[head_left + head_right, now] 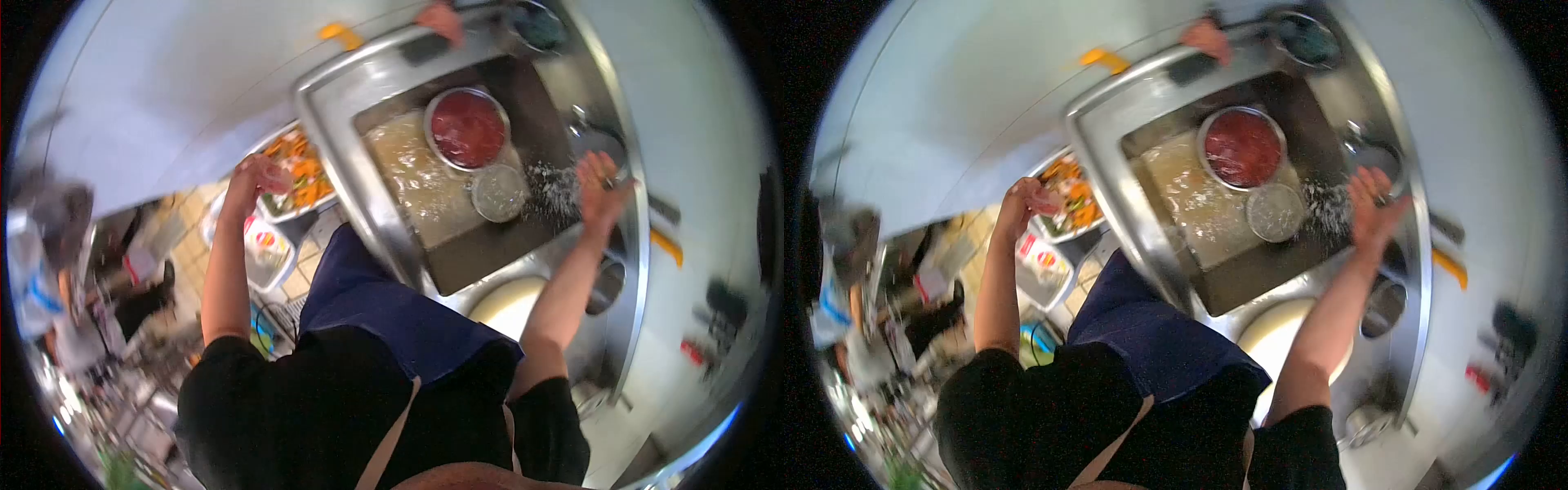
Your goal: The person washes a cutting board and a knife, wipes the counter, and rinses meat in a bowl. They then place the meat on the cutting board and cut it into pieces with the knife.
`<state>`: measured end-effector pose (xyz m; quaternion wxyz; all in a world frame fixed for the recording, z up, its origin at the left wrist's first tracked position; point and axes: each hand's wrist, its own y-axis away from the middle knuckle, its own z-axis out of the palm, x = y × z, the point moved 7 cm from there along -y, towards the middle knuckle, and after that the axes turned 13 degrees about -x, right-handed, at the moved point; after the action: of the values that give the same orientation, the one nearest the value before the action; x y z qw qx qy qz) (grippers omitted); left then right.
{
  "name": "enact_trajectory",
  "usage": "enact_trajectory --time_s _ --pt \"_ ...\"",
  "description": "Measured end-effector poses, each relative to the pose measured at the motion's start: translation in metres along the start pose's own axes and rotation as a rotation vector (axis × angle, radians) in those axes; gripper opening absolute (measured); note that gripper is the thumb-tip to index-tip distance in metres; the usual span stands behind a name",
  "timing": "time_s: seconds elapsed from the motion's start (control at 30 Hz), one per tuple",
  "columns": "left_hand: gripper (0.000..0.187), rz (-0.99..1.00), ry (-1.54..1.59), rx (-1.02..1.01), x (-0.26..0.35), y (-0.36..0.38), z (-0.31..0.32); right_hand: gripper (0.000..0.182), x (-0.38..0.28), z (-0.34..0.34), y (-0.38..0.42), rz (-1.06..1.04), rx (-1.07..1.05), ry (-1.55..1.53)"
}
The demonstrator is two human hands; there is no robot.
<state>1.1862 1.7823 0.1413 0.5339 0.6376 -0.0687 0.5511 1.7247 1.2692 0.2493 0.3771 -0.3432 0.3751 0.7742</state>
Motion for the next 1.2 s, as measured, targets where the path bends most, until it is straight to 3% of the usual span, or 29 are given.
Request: enact_trajectory --time_s 0.03,0.07,0.1,0.2,0.27,0.37,0.43,0.5,0.57,0.6,0.63,0.67,0.7,0.73,0.77,0.83,0.9,1.03,1.1,1.17,1.2 --pt "0.02 0.001 0.017 0.069 -0.016 0.016 -0.034 0.082 -0.008 0.002 -0.007 0.041 -0.069 0.127" --pt "0.021 -0.086 0.031 0.204 -0.041 0.035 -0.069 0.074 -0.008 -0.005 -0.023 0.045 -0.189 0.325" --pt "0.022 -0.175 0.045 0.324 -0.061 0.053 -0.096 0.059 -0.005 0.002 -0.031 0.061 -0.17 0.466" --pt "0.021 -0.274 0.168 0.517 -0.102 0.097 -0.146 0.051 0.015 0.062 -0.045 0.048 -0.209 0.317" --pt "0.021 -0.332 0.148 0.587 -0.134 0.115 -0.184 0.052 0.02 0.092 -0.039 -0.042 -0.095 0.091" --pt "0.02 -0.389 0.188 0.635 -0.184 0.127 -0.232 0.058 0.036 0.095 -0.037 -0.055 -0.133 0.152" --pt "0.032 -0.44 -0.145 0.837 -0.191 0.141 -0.251 0.058 0.064 0.066 -0.042 -0.038 -0.124 0.138" --pt "0.046 -0.614 -0.896 0.697 -0.214 0.143 -0.296 0.046 0.096 0.02 -0.036 0.122 -0.076 0.32" --pt "0.042 -0.577 -1.024 0.664 -0.225 0.141 -0.307 0.031 0.113 -0.021 -0.019 0.138 -0.193 0.398" --pt "0.054 -0.465 -0.91 0.584 -0.257 0.128 -0.339 0.027 0.109 -0.022 0.008 0.101 -0.142 0.449" --pt "0.057 -0.575 -0.91 0.921 -0.238 0.142 -0.326 0.023 0.113 -0.021 0.039 0.067 -0.083 0.493" --pt "0.066 -0.503 -0.884 0.932 -0.226 0.138 -0.322 0.021 0.116 -0.035 0.059 0.054 -0.066 0.576" --pt "0.073 -0.437 -0.866 0.986 -0.185 0.135 -0.284 0.019 0.122 -0.054 0.078 0.042 -0.037 0.655" --pt "0.081 -0.084 -0.947 1.007 -0.174 0.115 -0.286 0.016 0.125 -0.064 0.101 0.026 -0.013 0.718" --pt "0.081 0.078 -0.999 1.065 -0.132 0.102 -0.246 0.015 0.129 -0.073 0.123 0.009 0.022 0.776" --pt "0.07 0.33 -0.901 0.939 -0.069 0.059 -0.169 0.013 0.145 -0.095 0.164 -0.083 0.127 0.932" --pt "0.062 0.619 -0.799 0.697 -0.007 0.019 -0.07 0.015 0.141 -0.072 0.208 0.069 0.296 1.034" --pt "0.045 0.733 -0.566 0.045 0.065 -0.051 0.135 0.017 0.129 -0.038 0.27 -0.077 0.468 1.226" --pt "0.043 0.711 -0.619 -0.303 0.067 -0.082 0.217 0.016 0.138 -0.039 0.287 -0.12 0.525 0.973" --pt "0.045 0.693 -0.732 -0.506 0.059 -0.104 0.292 0.016 0.149 -0.035 0.297 -0.197 0.534 0.975" --pt "0.045 0.575 -0.744 -0.58 0.048 -0.118 0.324 0.017 0.155 -0.031 0.303 -0.268 0.506 1.012"
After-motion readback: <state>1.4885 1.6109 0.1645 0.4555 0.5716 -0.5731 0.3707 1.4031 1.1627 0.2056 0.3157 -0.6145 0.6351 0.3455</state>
